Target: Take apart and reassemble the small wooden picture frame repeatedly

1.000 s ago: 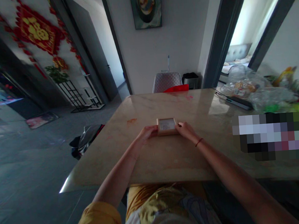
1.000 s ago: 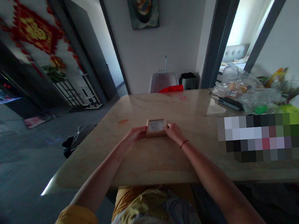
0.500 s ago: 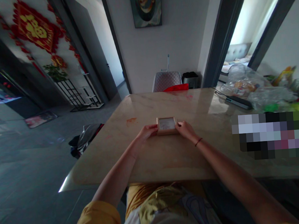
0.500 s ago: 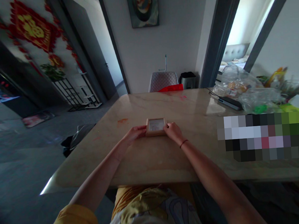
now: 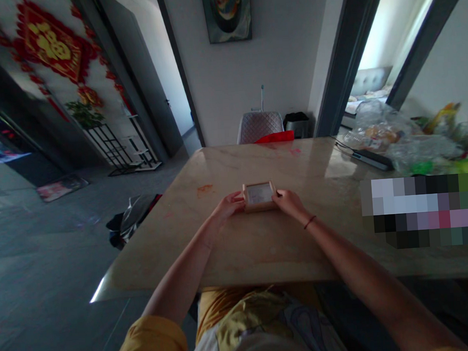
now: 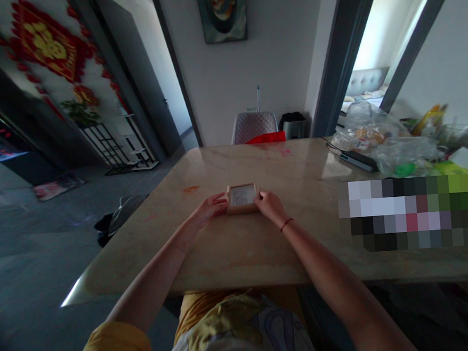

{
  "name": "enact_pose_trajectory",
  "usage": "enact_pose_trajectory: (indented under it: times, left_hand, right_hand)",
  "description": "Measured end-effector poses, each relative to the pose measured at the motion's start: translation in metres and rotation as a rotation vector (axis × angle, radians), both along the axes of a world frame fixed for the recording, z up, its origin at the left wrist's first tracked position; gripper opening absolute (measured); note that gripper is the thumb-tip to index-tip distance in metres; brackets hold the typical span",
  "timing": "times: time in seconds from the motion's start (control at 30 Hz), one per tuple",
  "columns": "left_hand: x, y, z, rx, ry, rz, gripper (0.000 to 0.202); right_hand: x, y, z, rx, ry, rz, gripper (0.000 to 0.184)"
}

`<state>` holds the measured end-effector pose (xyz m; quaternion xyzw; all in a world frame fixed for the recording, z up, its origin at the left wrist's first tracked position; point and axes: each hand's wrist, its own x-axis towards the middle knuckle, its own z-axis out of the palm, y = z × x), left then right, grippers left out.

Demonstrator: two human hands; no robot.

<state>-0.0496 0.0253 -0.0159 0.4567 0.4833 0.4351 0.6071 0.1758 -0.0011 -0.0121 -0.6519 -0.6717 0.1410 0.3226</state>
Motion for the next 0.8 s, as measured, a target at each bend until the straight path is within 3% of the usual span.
enact_pose_trajectory:
  times: [0.1,0.2,0.3,0.4,0.63,0.8]
  left_hand:
    - [-0.003,0.000,0.000,0.014,0.005,-0.022,0.046]
    - [-0.004,-0.003,0.003,0.031,-0.011,-0.139,0.038]
    - [-0.004,-0.005,0.008,0.025,-0.040,-0.193,0.042]
    - [-0.002,-0.005,0.011,0.018,-0.053,-0.163,0.047]
    - [-0.002,-0.003,0.011,0.037,-0.018,-0.004,0.059]
    - [0.000,-0.005,0.016,0.093,-0.049,0.042,0.059]
  right_hand:
    - [0.001,0.003,-0.003,-0.003,0.036,0.027,0.020]
    - [0.001,0.007,-0.007,0.001,0.089,0.051,0.016]
    - [0.001,0.011,-0.011,0.016,0.183,0.070,0.012]
    - [0.002,0.015,-0.012,0.028,0.283,0.093,0.013]
    - [0.006,0.016,-0.009,-0.079,0.475,0.139,0.043]
    - [0.005,0.015,-0.012,-0.091,0.592,0.183,0.058]
